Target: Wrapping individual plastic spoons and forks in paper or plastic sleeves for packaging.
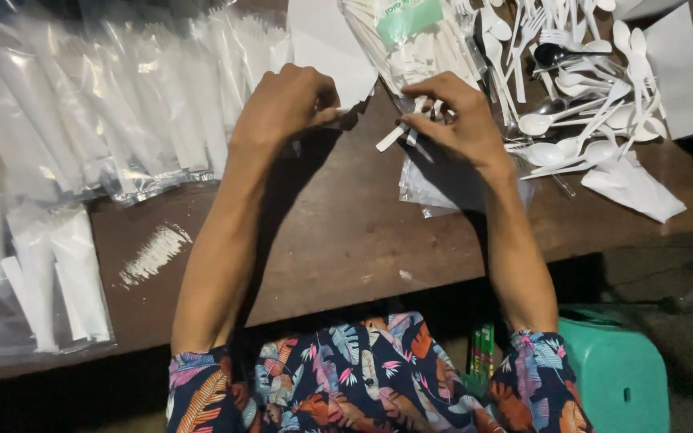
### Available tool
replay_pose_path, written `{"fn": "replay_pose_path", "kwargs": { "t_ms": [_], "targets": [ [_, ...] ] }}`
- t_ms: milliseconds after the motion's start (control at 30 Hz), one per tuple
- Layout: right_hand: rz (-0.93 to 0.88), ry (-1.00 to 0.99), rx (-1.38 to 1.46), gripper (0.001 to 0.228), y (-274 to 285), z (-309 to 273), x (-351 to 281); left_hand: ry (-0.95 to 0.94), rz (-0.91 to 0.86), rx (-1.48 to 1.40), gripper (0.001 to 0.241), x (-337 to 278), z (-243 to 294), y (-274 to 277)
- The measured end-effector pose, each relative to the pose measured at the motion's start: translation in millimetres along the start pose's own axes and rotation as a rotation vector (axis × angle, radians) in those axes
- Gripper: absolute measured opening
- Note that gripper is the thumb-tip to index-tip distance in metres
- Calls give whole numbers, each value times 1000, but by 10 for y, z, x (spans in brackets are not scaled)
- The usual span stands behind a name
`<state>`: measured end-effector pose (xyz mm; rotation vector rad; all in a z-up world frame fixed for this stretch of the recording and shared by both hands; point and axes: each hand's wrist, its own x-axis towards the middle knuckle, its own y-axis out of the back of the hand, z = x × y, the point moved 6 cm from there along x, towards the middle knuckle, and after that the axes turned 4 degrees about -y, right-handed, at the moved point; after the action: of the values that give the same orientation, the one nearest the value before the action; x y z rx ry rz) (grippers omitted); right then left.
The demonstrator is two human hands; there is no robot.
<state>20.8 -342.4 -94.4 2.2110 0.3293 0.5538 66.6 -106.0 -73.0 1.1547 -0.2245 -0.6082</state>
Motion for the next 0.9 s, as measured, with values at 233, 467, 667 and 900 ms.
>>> {"fn": "replay_pose_path", "kwargs": {
  "t_ms": [233,467,667,900],
  "targets": [
    [192,191,-329,66,-86,-447,97,-292,49,-318,17,-307,211,473],
    [135,474,-429,10,-142,-1065,-544,-489,-54,-432,58,-736,551,690],
    [-192,364,-414,38,-560,-993,-1125,-568,37,-90,28,-545,623,31],
    [-104,305,-178,45,-356,-1075,-1115,-656,-34,147,45,-745,441,-668]
  ]
}}
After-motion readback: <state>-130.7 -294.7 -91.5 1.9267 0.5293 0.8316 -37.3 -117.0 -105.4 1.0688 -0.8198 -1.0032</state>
